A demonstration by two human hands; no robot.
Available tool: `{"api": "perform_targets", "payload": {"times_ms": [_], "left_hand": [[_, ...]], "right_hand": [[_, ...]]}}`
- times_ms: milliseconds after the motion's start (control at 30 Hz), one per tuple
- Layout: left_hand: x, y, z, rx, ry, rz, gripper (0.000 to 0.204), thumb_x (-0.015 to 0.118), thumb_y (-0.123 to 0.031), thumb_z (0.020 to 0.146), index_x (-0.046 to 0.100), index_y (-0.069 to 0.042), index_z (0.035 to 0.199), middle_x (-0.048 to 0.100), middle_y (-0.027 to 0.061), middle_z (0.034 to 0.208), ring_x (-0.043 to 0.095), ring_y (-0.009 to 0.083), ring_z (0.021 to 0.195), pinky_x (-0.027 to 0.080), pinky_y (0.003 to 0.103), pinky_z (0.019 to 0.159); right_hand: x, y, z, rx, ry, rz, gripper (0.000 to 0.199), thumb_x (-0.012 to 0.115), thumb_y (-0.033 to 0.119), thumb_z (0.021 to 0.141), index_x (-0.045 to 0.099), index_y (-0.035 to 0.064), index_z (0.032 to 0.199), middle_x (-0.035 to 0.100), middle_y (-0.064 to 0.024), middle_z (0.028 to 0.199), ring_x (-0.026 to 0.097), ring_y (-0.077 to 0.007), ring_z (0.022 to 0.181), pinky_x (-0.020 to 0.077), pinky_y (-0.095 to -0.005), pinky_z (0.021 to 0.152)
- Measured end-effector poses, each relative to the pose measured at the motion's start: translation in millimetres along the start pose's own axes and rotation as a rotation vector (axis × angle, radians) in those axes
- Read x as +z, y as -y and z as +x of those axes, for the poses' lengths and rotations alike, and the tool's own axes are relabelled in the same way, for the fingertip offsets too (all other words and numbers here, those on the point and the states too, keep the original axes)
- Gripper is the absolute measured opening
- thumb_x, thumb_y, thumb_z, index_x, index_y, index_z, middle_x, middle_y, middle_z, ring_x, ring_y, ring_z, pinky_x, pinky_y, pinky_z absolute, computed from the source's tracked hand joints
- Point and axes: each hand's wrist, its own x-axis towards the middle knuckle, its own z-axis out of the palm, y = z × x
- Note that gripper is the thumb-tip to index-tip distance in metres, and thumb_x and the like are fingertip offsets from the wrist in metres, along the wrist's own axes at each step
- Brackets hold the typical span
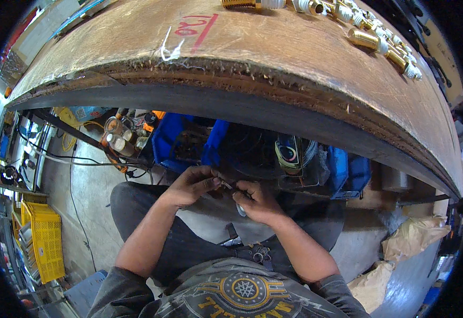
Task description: The person sits under a workbench and repeatedly picks up brass fittings, applies sealant from a tube, and places them on the table. The person handles the fittings one at a time, applying the sealant to the threads before setting them down.
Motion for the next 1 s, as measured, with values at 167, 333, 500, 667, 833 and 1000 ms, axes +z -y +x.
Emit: {"api": "perform_targets", "payload": {"times_ms": [167, 333, 500, 667, 833, 1000], "left_hand": [[4, 3, 3, -0.036, -0.063, 0.21, 0.018, 0.058, -0.01, 0.094, 0.06, 0.002, 0.107, 0.065, 0.0065, 0.09, 0.061, 0.0124, 0.084, 0.05, 0.028, 0.075], [9, 6, 7, -0.038, -0.088, 0.249, 0.018, 0.061, -0.007, 0.091, 0.06, 0.002, 0.106, 0.065, 0.0048, 0.092, 0.059, 0.011, 0.083, 0.048, 0.027, 0.075], [9, 20, 10, 0.03, -0.058, 0.16, 0.019, 0.067, -0.005, 0.087, 0.061, 0.0, 0.104, 0.065, 0.0032, 0.092, 0.058, 0.0101, 0.084, 0.048, 0.026, 0.075], [9, 17, 10, 0.009, -0.026, 0.127, 0.024, 0.073, -0.005, 0.081, 0.062, -0.002, 0.102, 0.065, 0.0032, 0.093, 0.059, 0.0103, 0.084, 0.049, 0.027, 0.076], [9, 17, 7, 0.012, -0.001, 0.186, 0.036, 0.082, -0.01, 0.071, 0.065, -0.002, 0.102, 0.068, 0.0044, 0.093, 0.062, 0.0116, 0.086, 0.051, 0.029, 0.076], [17, 10, 7, 0.011, 0.0, 0.356, 0.043, 0.086, -0.015, 0.066, 0.066, -0.002, 0.101, 0.069, 0.0065, 0.094, 0.063, 0.0141, 0.088, 0.052, 0.031, 0.079]], "right_hand": [[2, -2, 1, -0.117, -0.053, -0.052, 0.015, 0.059, 0.016, 0.087, 0.064, 0.0023, 0.09, 0.06, -0.0097, 0.082, 0.057, -0.0172, 0.077, 0.0437, -0.0319, 0.069], [6, -11, 4, -0.147, -0.072, -0.082, 0.018, 0.06, 0.017, 0.088, 0.065, 0.0014, 0.095, 0.061, -0.0103, 0.084, 0.059, -0.0183, 0.079, 0.0455, -0.0323, 0.072], [7, -9, 4, -0.129, -0.074, -0.055, 0.019, 0.06, 0.018, 0.089, 0.066, 0.0016, 0.096, 0.063, -0.0102, 0.086, 0.061, -0.0172, 0.082, 0.0467, -0.0312, 0.074], [3, -5, 1, -0.137, -0.054, -0.058, 0.018, 0.06, 0.018, 0.089, 0.066, 0.0019, 0.094, 0.062, -0.0092, 0.08, 0.058, -0.0144, 0.076, 0.0452, -0.0315, 0.068], [-3, -3, 1, -0.074, 0.027, -0.047, 0.021, 0.06, 0.022, 0.091, 0.066, 0.0019, 0.088, 0.06, -0.0085, 0.073, 0.053, -0.0127, 0.068, 0.0416, -0.0329, 0.061], [-3, 5, 0, 0.066, 0.064, -0.005, 0.027, 0.06, 0.027, 0.093, 0.066, 0.0008, 0.089, 0.06, -0.0075, 0.069, 0.053, -0.0129, 0.066, 0.0422, -0.033, 0.061]]}}
